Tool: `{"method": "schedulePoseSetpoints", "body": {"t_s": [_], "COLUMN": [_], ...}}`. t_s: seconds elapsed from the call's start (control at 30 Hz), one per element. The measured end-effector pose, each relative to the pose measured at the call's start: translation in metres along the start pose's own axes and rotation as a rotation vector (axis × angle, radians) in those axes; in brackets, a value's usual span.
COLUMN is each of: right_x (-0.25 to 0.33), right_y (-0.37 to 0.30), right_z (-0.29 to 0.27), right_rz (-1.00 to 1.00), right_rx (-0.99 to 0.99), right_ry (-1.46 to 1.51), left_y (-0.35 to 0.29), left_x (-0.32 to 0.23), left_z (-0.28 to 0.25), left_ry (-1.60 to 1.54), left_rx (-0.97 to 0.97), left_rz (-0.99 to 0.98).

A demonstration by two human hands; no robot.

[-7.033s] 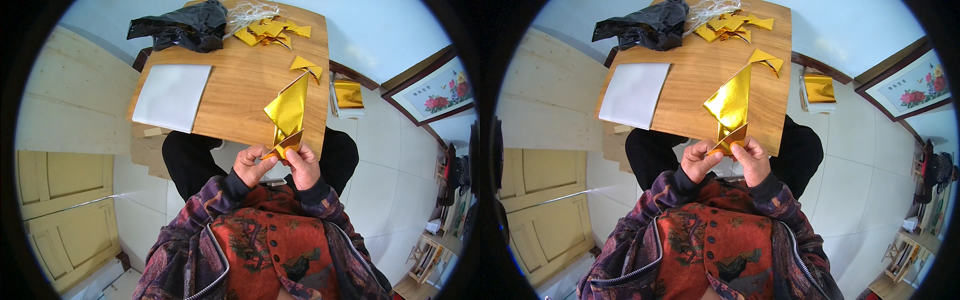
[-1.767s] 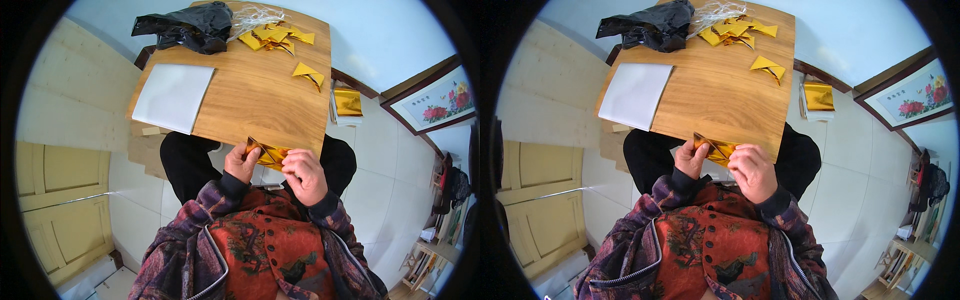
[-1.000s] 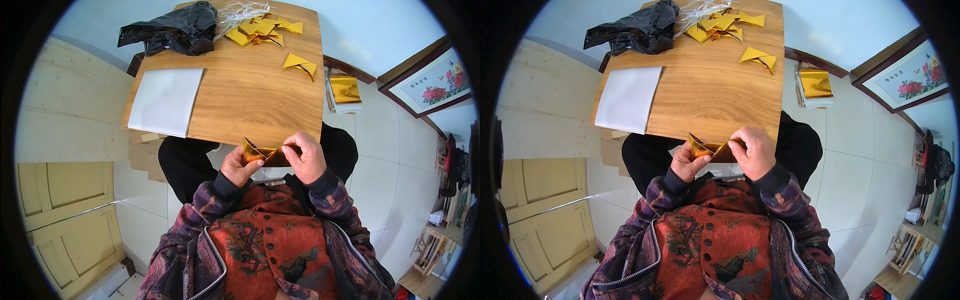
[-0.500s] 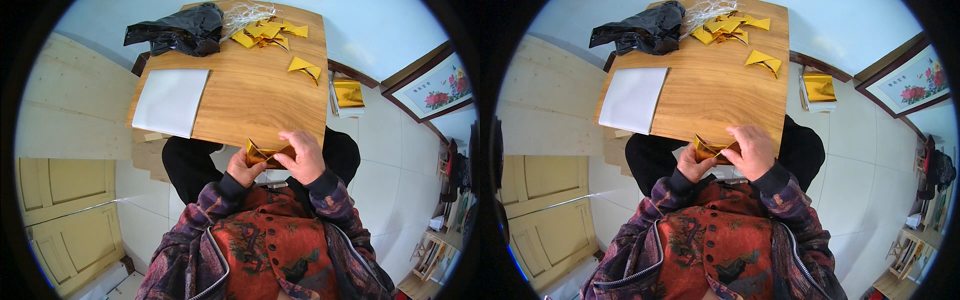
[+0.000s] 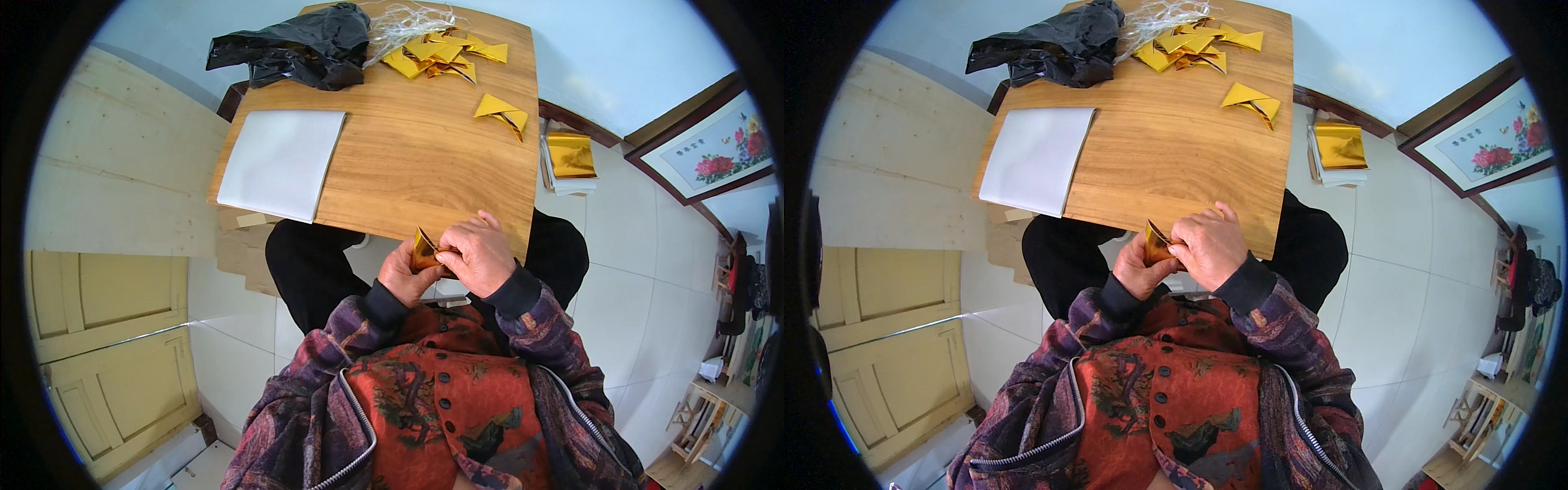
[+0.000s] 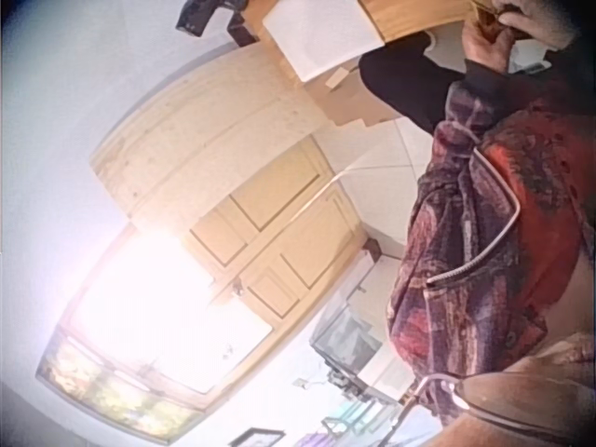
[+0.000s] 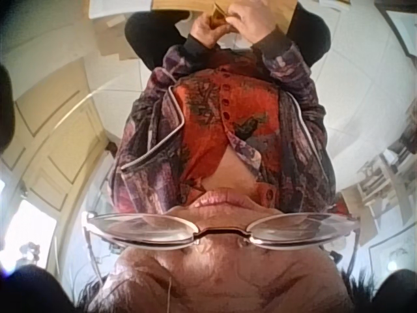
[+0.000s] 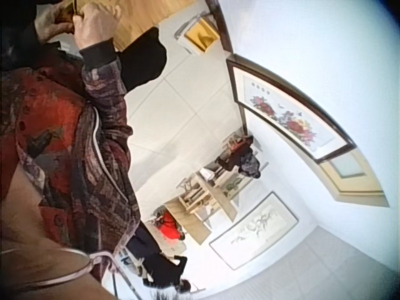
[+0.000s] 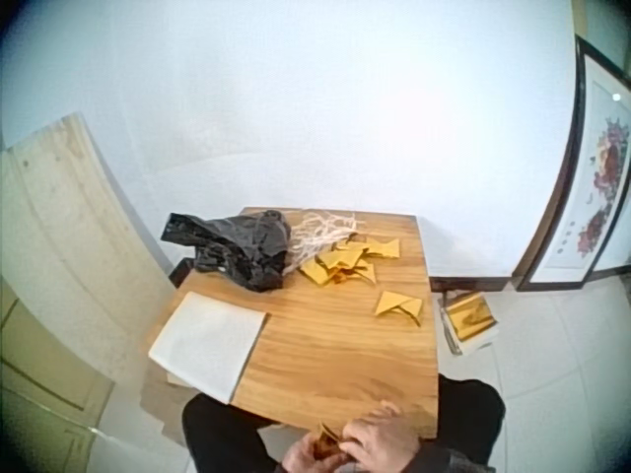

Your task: The person folds a square sheet of gold paper into a triangular packet by hand. They make a series of creases, fold the corners inward, and tuck flaps to form a sealed packet, then place it on the table.

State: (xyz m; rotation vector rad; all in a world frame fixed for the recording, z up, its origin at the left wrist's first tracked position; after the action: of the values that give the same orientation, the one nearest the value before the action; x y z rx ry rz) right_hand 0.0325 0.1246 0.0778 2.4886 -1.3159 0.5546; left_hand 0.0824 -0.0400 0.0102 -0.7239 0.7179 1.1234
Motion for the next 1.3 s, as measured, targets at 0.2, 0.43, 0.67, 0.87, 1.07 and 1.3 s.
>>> {"method": "schedulePoseSetpoints", "body": {"t_s": [0.2,0.43,0.67,0.87,1.07,1.3], "right_x": [-0.013,-0.037,-0.022,-0.023,-0.040,-0.049], "right_y": [0.006,0.039,0.014,-0.008,0.002,0.018], "right_z": [0.003,-0.001,0.014,0.028,0.025,0.039], "right_rz": [-0.001,-0.016,-0.069,-0.087,-0.047,0.046], "right_rx": [0.055,0.191,-0.440,-0.429,-0.467,-0.474], "right_ry": [0.020,-0.011,-0.215,-0.241,-0.234,-0.108], "left_y": [0.003,0.030,0.051,0.057,0.063,0.062], "left_x": [0.000,0.001,0.000,-0.005,-0.011,-0.013], "left_z": [-0.012,-0.030,-0.025,-0.022,-0.021,-0.020], "left_ry": [0.098,0.145,0.215,0.309,0.605,1.182], "left_rx": [0.023,-0.150,-0.496,-0.541,-0.603,-0.613], "left_rz": [0.015,-0.035,-0.068,-0.087,0.057,0.223]}}
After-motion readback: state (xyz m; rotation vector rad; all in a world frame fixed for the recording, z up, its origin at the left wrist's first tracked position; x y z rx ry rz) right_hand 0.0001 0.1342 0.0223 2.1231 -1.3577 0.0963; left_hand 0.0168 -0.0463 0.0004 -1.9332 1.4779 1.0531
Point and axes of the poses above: each hand's wrist, its own y-axis towards the middle knuckle, its own z-axis out of the palm, x = y × z, the point moved 1 cm from there along y, towards the middle knuckle, and after that the axes turned 12 degrees about -y, right-handed, at the moved point
